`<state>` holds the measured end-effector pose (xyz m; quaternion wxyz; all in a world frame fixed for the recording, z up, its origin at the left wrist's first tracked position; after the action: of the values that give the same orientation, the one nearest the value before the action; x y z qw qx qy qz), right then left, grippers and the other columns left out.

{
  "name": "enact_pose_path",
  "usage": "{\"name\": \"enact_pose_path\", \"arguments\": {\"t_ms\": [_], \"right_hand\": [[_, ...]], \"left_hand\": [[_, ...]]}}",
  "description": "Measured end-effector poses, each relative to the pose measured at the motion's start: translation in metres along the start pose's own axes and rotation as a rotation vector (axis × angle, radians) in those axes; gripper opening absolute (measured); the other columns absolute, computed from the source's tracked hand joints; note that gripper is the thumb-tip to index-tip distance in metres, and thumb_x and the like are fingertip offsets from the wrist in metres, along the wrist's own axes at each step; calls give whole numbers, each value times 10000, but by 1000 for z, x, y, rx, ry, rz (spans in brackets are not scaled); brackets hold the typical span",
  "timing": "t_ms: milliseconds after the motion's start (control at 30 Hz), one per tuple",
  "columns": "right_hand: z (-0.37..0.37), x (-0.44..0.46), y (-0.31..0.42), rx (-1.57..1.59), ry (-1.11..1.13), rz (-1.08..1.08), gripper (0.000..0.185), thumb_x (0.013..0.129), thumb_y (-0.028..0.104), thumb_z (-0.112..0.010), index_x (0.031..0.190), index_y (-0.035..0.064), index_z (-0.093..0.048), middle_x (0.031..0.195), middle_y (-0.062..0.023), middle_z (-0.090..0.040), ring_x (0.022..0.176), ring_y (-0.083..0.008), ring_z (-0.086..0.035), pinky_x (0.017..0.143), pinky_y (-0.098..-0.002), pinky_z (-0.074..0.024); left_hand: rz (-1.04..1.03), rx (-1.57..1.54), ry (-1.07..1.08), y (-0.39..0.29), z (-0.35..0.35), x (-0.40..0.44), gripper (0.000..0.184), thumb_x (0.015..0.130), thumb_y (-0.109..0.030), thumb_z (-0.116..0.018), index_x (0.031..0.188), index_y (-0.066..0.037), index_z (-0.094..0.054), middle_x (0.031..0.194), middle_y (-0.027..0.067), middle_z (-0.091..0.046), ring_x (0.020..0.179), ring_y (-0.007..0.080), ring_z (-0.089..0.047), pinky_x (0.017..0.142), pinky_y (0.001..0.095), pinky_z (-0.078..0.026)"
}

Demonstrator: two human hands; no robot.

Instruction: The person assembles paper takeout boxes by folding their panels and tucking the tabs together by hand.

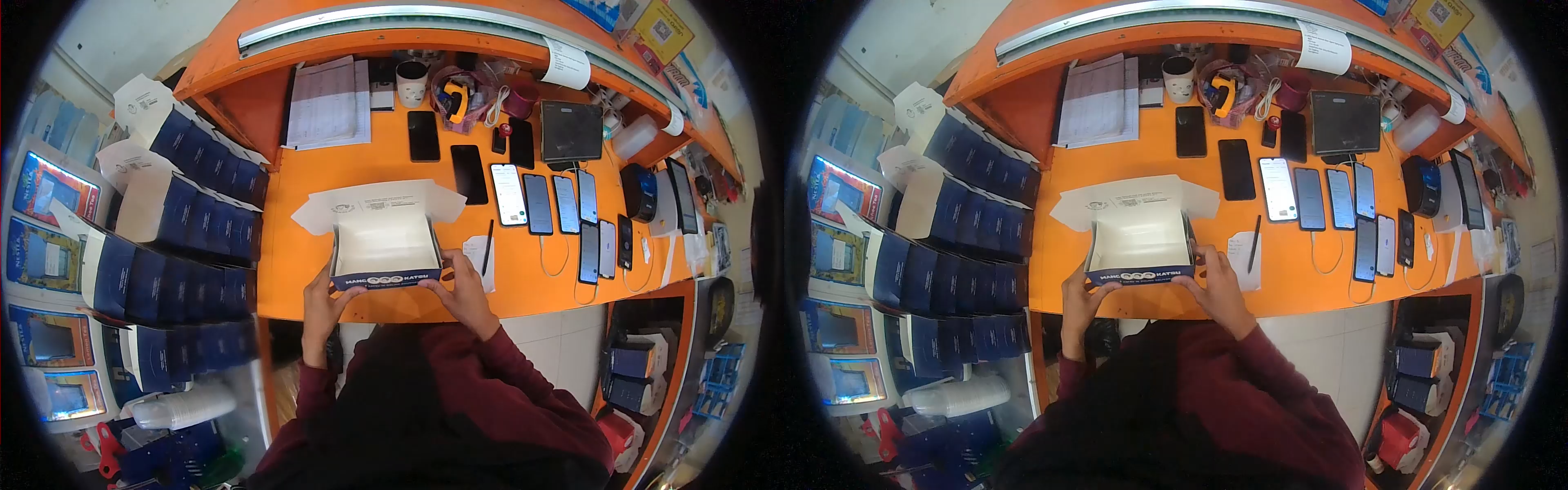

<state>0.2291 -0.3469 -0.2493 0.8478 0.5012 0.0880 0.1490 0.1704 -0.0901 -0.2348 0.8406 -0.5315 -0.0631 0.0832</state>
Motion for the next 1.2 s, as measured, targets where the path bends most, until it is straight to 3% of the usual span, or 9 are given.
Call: {"name": "enact_pose_path", "arguments": {"t_ms": [67, 167, 267, 367, 467, 567, 667, 867, 1200], "right_hand": [[0, -2, -1, -43, -54, 130, 600, 818, 245, -826, 1263, -16, -519, 1332, -191, -595, 1116, -332, -580, 923, -392, -525], [4, -6, 1, -183, -114, 372, 559, 784, 213, -838, 1207, -15, -553, 1377, -150, -582, 1133, -336, -574, 934, -401, -530], [-1, -8, -15, -266, -126, 497, 503, 757, 182, -844, 1146, -14, -594, 1406, -120, -565, 1155, -339, -570, 942, -400, -530], [1, -8, -23, -296, -115, 576, 451, 748, 156, -844, 1110, 5, -622, 1438, -123, -531, 1183, -337, -562, 946, -391, -535], [4, -5, -22, -285, -84, 605, 419, 766, 151, -835, 1115, 37, -634, 1458, -137, -493, 1218, -332, -555, 945, -381, -551], [4, -4, -24, -223, -32, 583, 395, 790, 162, -823, 1128, 61, -645, 1461, -151, -469, 1246, -327, -557, 950, -380, -564], [2, -1, -32, -168, 16, 567, 367, 812, 169, -814, 1133, 78, -659, 1464, -155, -452, 1262, -324, -561, 957, -381, -568], [2, -5, -31, -197, -8, 654, 324, 831, 161, -808, 1121, 111, -674, 1397, -148, -459, 1241, -318, -583, 976, -383, -565], [-8, -14, -40, -133, -133, 734, 279, 786, 125, -852, 1000, 77, -679, 1194, -131, -462, 1273, -365, -566, 959, -387, -586]], "left_hand": [[19, -26, -3, 9, -2, 0, 682, 752, -103, -870, 1348, 23, -563, 1209, 189, -651, 1017, 228, -708, 804, 352, -623], [-76, -20, -64, -5, -1, -3, 730, 754, -106, -871, 1386, 14, -525, 1322, 172, -548, 1182, 276, -619, 920, 411, -583], [-225, 463, -170, -21, 8, -6, 777, 759, -131, -870, 1426, -16, -488, 1363, 144, -482, 1328, 330, -469, 1071, 479, -461], [-260, 461, -203, -63, 10, 2, 827, 736, -201, -872, 1453, -77, -478, 1387, 116, -468, 1348, 353, -416, 1118, 500, -351], [-539, 827, 200, -106, -29, 15, 652, 785, -231, -822, 1361, -80, -555, 1359, 115, -533, 1301, 356, -472, 1109, 478, -387], [-599, 684, 633, -92, -80, 24, 463, 813, -204, -769, 1236, -78, -631, 1310, 123, -593, 1240, 361, -539, 1062, 465, -442], [-540, 637, 831, -89, -110, 27, 317, 850, -151, -709, 1148, -52, -663, 1283, 130, -627, 1215, 369, -571, 1030, 450, -479], [-717, 856, 749, -78, -113, 16, 326, 881, -117, -628, 1193, -28, -653, 1398, 112, -581, 1315, 357, -521, 979, 426, -538], [-669, 851, 843, -70, -117, 26, 352, 841, -134, -634, 1185, -94, -694, 1388, 87, -603, 1319, 353, -531, 959, 435, -549]]}}
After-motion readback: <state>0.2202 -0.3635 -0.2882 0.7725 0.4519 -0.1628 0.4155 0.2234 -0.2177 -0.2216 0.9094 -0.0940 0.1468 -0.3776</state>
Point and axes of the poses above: each hand's wrist, its own x-axis towards the middle knuckle, its own z-axis out of the back of the hand, y = z × x, the point moved 7 cm from there along x, towards the middle knuckle
